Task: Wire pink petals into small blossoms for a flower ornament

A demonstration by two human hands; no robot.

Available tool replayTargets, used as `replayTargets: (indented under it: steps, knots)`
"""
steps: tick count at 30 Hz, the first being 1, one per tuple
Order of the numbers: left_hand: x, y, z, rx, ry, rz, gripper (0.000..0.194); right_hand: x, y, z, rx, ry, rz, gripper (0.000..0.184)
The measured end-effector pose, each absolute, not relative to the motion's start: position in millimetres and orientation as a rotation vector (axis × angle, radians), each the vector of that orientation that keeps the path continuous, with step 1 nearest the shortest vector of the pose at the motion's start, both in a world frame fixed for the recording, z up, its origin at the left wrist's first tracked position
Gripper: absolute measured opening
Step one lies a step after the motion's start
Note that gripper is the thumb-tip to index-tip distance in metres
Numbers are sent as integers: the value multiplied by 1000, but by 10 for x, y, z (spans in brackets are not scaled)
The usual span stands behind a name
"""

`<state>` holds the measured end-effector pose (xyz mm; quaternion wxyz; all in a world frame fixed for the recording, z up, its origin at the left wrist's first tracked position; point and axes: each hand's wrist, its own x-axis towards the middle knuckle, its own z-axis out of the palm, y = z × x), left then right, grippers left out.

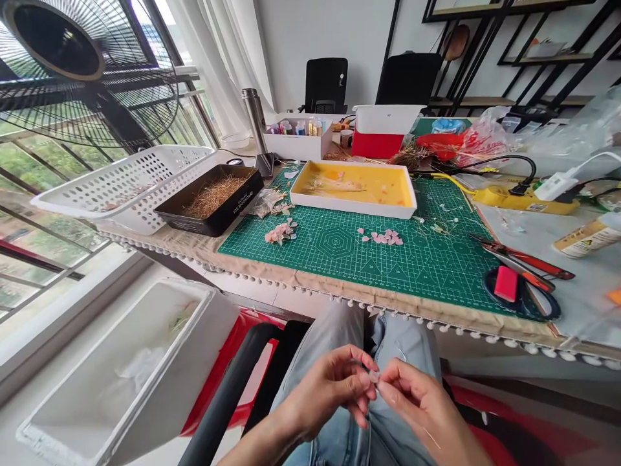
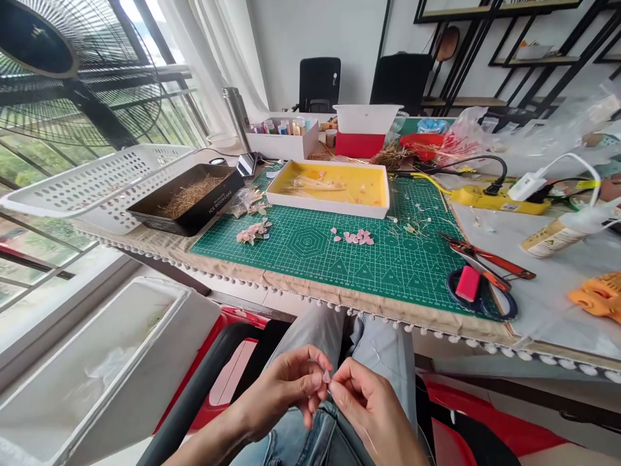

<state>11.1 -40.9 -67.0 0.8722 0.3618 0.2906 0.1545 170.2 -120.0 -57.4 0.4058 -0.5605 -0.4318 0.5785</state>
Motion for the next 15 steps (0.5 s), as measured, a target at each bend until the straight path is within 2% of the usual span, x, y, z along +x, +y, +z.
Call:
replayTargets:
  steps: [4, 6, 9, 11, 12, 15]
  knots:
    - [214, -301, -692, 797, 642, 271, 48, 1772, -1129, -653, -1514, -1139, 1420, 27]
    - [269, -251, -714, 792, 648, 252, 46, 1827, -1109, -723, -1608, -1277, 1268, 30]
    - [357, -190, -737, 725, 657, 274, 42, 1926, -1123, -802, -1732, -1569, 613, 22]
    - [411, -157, -739, 652, 665, 298, 41, 1989, -1159, -789, -1701, -1695, 186, 28]
    - [433, -142, -738, 615, 668, 308, 41, 2016, -1181, -760, -1661, -1730, 95, 32]
    - [478, -104, -747, 532, 669, 316, 39, 2068, -1235, -649, -1514, -1789, 210, 25]
